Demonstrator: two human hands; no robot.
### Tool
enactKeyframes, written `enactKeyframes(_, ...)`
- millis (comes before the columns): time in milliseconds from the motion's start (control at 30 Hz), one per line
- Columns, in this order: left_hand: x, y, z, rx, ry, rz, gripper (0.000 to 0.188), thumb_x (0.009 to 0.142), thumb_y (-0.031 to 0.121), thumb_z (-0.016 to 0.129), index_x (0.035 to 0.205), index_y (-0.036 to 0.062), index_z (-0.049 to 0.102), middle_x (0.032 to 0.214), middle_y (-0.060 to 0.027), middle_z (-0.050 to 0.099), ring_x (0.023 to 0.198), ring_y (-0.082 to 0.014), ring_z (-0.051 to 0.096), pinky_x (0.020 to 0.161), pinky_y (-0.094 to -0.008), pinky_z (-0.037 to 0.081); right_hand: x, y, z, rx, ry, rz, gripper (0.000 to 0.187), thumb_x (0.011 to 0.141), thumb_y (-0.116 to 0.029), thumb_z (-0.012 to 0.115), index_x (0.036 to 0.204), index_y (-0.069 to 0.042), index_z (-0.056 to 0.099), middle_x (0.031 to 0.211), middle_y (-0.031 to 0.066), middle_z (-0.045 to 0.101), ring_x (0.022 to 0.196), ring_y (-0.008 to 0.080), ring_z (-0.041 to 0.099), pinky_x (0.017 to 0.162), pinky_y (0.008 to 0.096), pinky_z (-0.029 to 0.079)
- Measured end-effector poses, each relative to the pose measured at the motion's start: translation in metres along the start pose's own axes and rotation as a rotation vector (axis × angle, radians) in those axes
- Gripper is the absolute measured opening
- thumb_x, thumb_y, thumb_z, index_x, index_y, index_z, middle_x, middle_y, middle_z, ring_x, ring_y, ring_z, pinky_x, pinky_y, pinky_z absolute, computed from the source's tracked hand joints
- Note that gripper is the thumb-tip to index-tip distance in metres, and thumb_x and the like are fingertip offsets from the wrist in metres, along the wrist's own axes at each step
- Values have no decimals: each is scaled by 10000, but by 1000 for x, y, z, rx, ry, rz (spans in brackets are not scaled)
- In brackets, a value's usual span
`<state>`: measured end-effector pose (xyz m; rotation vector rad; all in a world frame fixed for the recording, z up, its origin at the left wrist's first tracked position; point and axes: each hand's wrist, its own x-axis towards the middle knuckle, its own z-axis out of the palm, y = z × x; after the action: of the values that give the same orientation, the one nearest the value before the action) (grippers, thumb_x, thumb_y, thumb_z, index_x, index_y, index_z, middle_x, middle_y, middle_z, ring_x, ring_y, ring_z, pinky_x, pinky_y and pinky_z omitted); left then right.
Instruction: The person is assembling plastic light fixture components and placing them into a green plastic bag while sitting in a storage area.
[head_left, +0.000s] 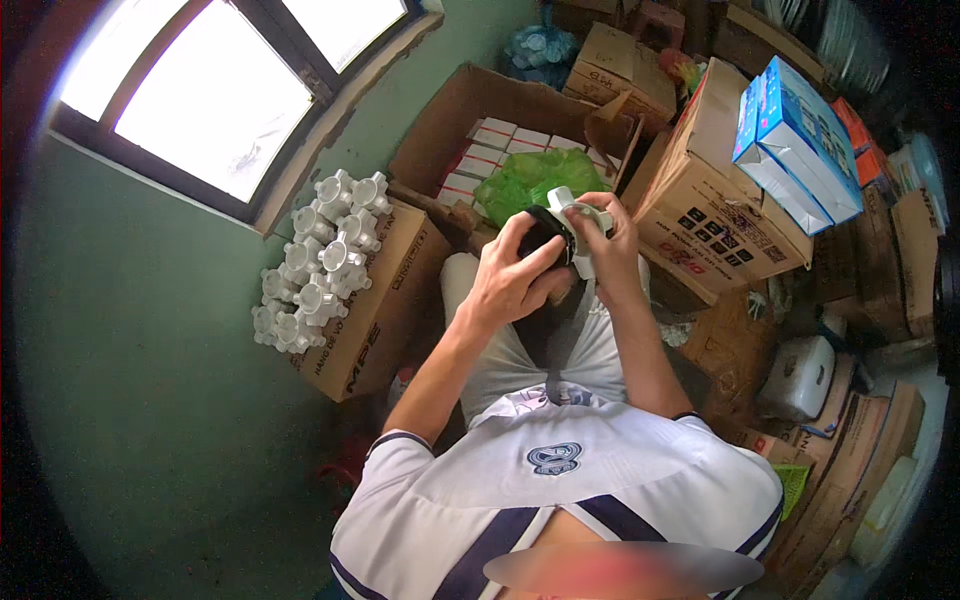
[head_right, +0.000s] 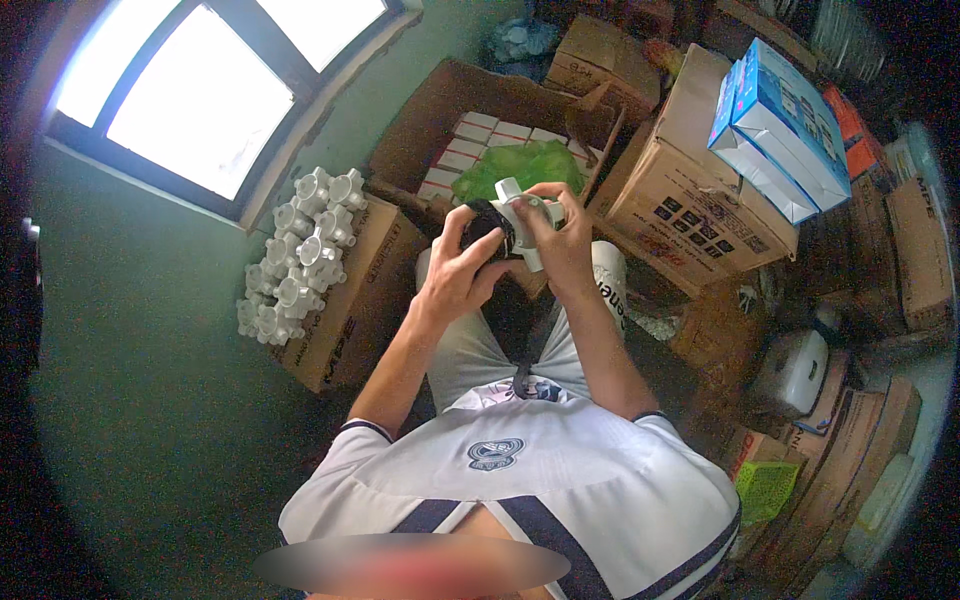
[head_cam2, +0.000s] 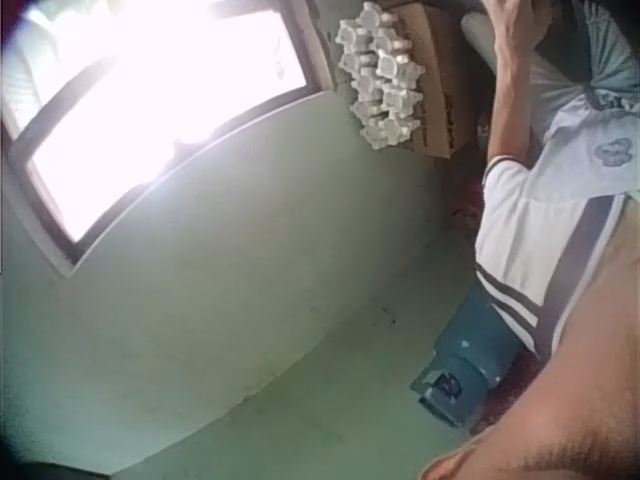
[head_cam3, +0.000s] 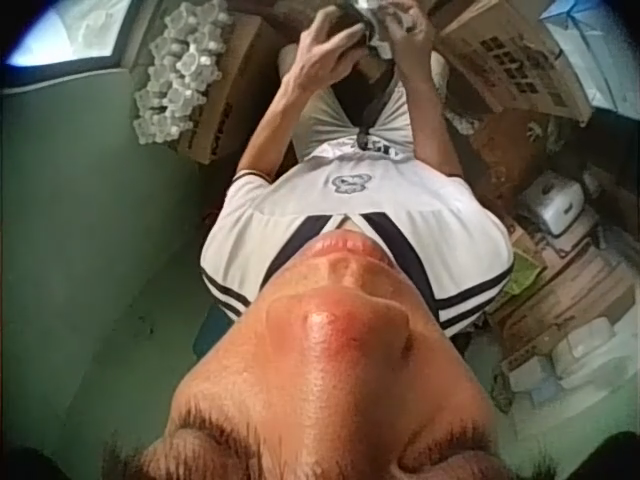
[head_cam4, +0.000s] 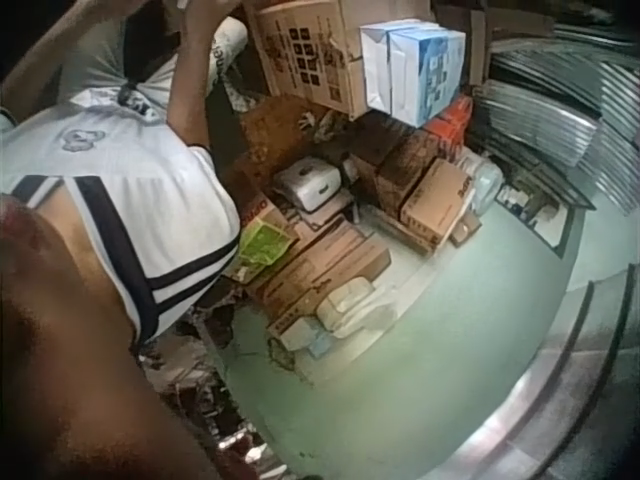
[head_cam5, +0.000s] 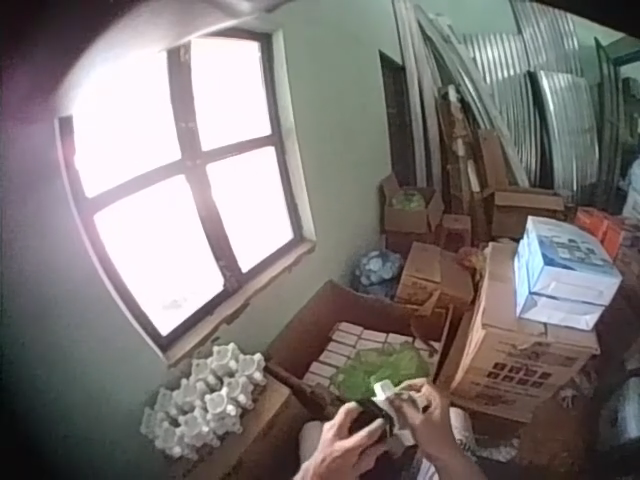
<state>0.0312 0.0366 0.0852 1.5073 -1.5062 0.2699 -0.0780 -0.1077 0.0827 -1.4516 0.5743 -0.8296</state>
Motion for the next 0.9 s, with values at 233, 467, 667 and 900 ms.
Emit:
enactKeyframes(233, -5, -10, -15, -90, 13, -173, 229, 833, -44, 782, 1038, -33, 681, 1057, -202, 639, 939, -355, 685, 818, -398, 561, 4, 14, -15, 7, 133, 51, 141, 990, -171, 747, 1053, -62, 682, 958, 25, 679, 858, 106, 648, 745, 291, 525)
enactKeyframes(467, -3, 8, 2, -140, 101, -190, 354, 773, 1, 864, 1107, 11, 750, 1237, -190, 688, 1064, -335, 728, 906, -366, 582, 6, 3, -13, 8, 70, 69, 130, 989, -146, 746, 1051, -55, 678, 1002, 45, 701, 877, 111, 652, 774, 274, 519)
enactKeyframes(667, -10, -5, -13, -148, 29, -241, 285, 733, -44, 809, 1008, 23, 781, 1164, -164, 716, 974, -331, 752, 832, -372, 610, 7, 4, -21, 48, 89, 37, 127, 985, -151, 747, 1031, -52, 682, 942, 30, 707, 846, 101, 650, 752, 290, 525)
enactKeyframes(900, -4, -2, -8, -179, -28, -192, 311, 713, -42, 822, 1014, 30, 804, 1152, -153, 740, 970, -320, 758, 879, -366, 609, 4, -1, -20, 136, 104, 60, 174, 985, -193, 768, 1027, -49, 680, 946, 49, 715, 855, 129, 675, 747, 306, 548)
